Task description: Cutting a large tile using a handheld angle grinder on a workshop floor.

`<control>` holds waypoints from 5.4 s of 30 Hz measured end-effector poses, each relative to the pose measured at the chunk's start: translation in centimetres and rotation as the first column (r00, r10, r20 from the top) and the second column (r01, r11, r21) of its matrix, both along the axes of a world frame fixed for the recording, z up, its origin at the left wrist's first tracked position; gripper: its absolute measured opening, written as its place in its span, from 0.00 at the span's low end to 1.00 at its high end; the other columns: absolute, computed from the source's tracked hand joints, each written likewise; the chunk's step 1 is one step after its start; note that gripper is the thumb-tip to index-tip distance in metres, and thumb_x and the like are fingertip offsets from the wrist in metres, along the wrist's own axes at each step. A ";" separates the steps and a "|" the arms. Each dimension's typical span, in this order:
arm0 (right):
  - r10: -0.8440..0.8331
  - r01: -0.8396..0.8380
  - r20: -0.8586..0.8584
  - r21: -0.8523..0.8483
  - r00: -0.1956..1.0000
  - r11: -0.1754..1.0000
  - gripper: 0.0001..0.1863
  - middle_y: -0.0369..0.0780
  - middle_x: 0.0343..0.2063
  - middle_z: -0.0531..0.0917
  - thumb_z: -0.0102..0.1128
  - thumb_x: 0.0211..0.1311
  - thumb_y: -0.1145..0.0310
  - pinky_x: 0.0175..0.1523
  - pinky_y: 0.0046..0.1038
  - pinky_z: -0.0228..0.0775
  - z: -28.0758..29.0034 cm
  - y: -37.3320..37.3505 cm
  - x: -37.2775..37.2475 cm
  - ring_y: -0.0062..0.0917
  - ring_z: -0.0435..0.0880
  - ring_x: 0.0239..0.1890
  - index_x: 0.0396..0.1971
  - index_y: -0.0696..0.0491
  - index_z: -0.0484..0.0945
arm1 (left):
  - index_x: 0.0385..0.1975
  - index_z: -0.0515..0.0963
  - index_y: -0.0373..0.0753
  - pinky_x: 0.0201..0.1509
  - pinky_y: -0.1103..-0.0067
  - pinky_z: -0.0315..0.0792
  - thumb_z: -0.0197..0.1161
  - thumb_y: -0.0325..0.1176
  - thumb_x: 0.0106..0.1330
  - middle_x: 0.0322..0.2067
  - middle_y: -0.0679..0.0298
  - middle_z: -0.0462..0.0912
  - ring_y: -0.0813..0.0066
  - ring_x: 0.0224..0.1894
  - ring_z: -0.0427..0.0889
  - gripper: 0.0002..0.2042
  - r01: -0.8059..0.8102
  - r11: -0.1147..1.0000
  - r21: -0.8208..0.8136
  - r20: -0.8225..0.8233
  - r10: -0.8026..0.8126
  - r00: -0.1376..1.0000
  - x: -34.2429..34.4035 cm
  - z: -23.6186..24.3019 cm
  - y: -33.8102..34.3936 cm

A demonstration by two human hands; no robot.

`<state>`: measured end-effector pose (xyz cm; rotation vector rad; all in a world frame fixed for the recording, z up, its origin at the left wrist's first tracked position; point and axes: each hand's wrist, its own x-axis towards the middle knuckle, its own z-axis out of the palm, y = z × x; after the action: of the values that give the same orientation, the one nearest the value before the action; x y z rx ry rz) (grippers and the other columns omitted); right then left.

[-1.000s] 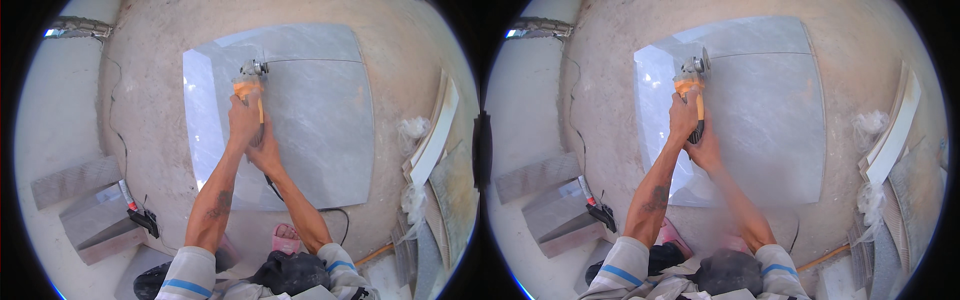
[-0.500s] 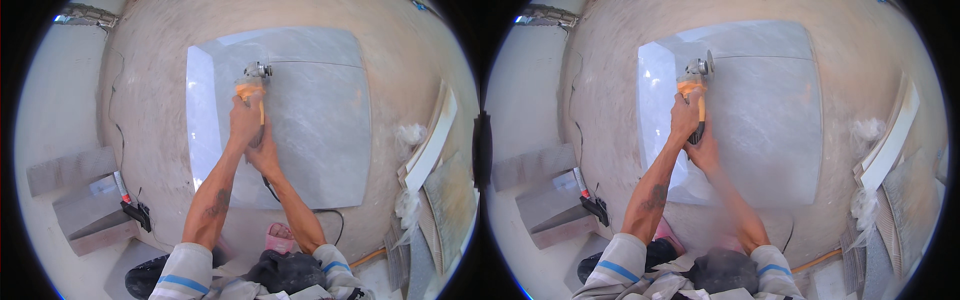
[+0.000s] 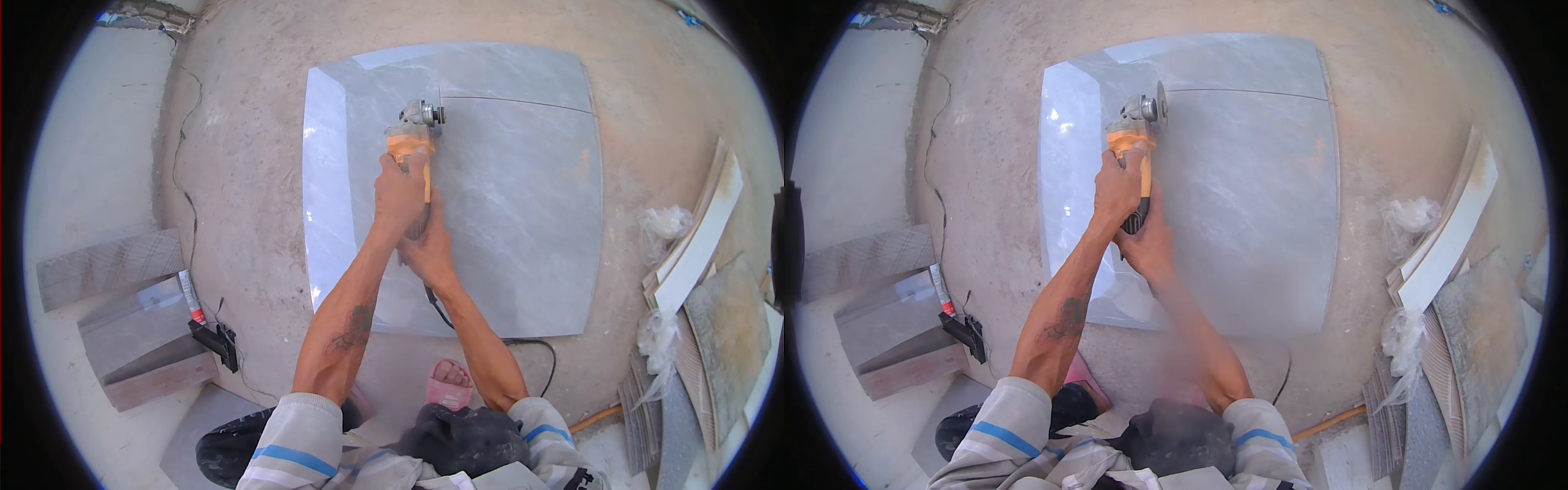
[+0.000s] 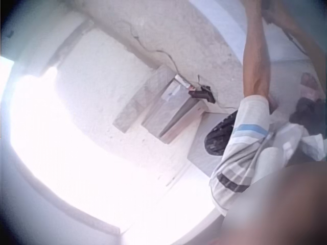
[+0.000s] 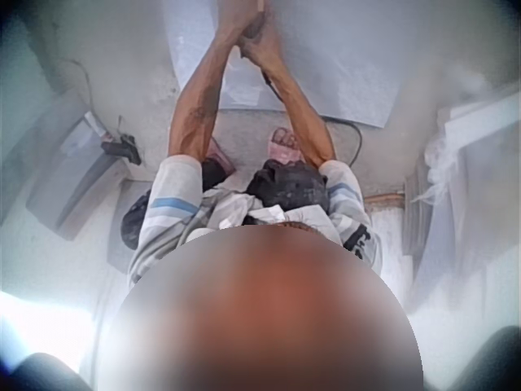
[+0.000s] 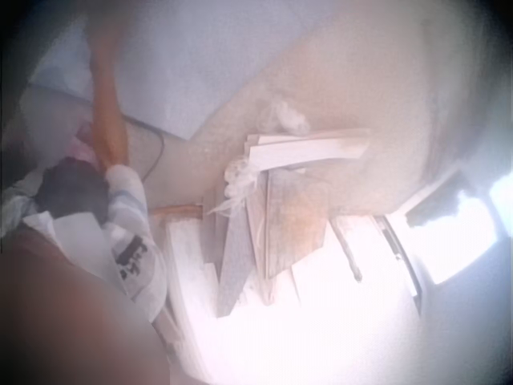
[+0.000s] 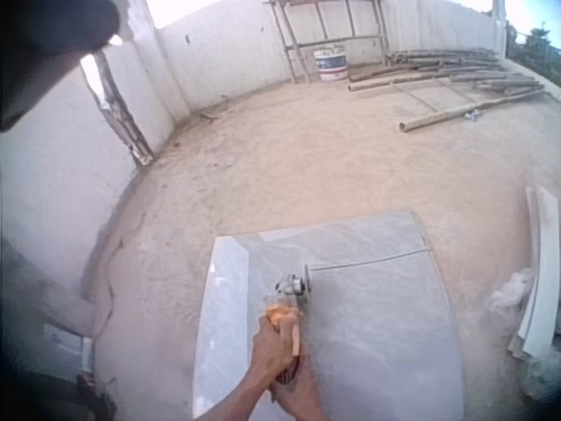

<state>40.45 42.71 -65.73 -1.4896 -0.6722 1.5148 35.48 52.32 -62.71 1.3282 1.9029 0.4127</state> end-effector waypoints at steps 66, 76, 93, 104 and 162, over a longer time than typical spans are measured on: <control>0.187 -0.223 0.202 0.175 0.961 0.959 0.54 0.56 0.56 0.73 0.74 0.52 0.61 0.52 0.45 0.74 2.5 -10.1 -4.7 0.51 0.78 0.53 0.73 0.54 0.45 | 0.52 0.67 0.29 0.48 0.75 0.74 0.67 0.45 0.62 0.42 0.56 0.77 0.72 0.44 0.77 0.29 -0.200 0.967 0.155 0.473 0.105 0.875 -6.2 5.3 -11.3; 0.586 -0.600 0.137 0.095 0.798 0.795 0.60 0.59 0.63 0.67 0.76 0.51 0.58 0.64 0.44 0.65 3.4 -16.3 -9.0 0.53 0.71 0.63 0.74 0.59 0.41 | 0.53 0.64 0.31 0.42 0.78 0.74 0.68 0.30 0.54 0.39 0.60 0.76 0.74 0.37 0.77 0.28 -0.385 0.919 0.081 0.452 0.310 0.836 -15.3 3.2 -20.6; 0.133 -0.168 0.150 0.250 0.980 0.954 0.64 0.60 0.60 0.70 0.79 0.39 0.62 0.60 0.48 0.68 -0.7 -17.9 -6.3 0.56 0.72 0.61 0.73 0.54 0.41 | 0.54 0.71 0.28 0.50 0.72 0.72 0.66 0.43 0.61 0.43 0.54 0.80 0.66 0.44 0.79 0.28 -0.038 0.974 0.222 0.326 -0.038 0.944 -8.2 0.5 -18.9; -0.013 -0.046 0.184 0.313 0.983 0.949 0.59 0.56 0.53 0.79 0.79 0.46 0.56 0.54 0.47 0.73 -0.7 -8.4 -2.4 0.54 0.80 0.54 0.72 0.52 0.45 | 0.55 0.70 0.25 0.55 0.61 0.71 0.61 0.55 0.60 0.45 0.38 0.81 0.42 0.50 0.80 0.36 0.008 0.971 0.238 0.140 -0.042 0.989 -3.7 -0.5 -9.0; -0.037 0.020 0.052 0.287 0.998 0.958 0.56 0.44 0.46 0.82 0.73 0.52 0.64 0.34 0.28 0.76 2.6 -6.5 -1.2 0.25 0.84 0.33 0.75 0.48 0.43 | 0.62 0.58 0.18 0.60 0.62 0.71 0.60 0.56 0.55 0.50 0.31 0.77 0.39 0.54 0.79 0.46 0.142 0.990 0.000 -0.089 -0.142 0.986 -1.8 1.2 -5.7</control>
<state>39.21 36.25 -63.14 -1.3178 -0.8613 1.2946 33.65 46.59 -61.52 1.4980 1.8656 0.2921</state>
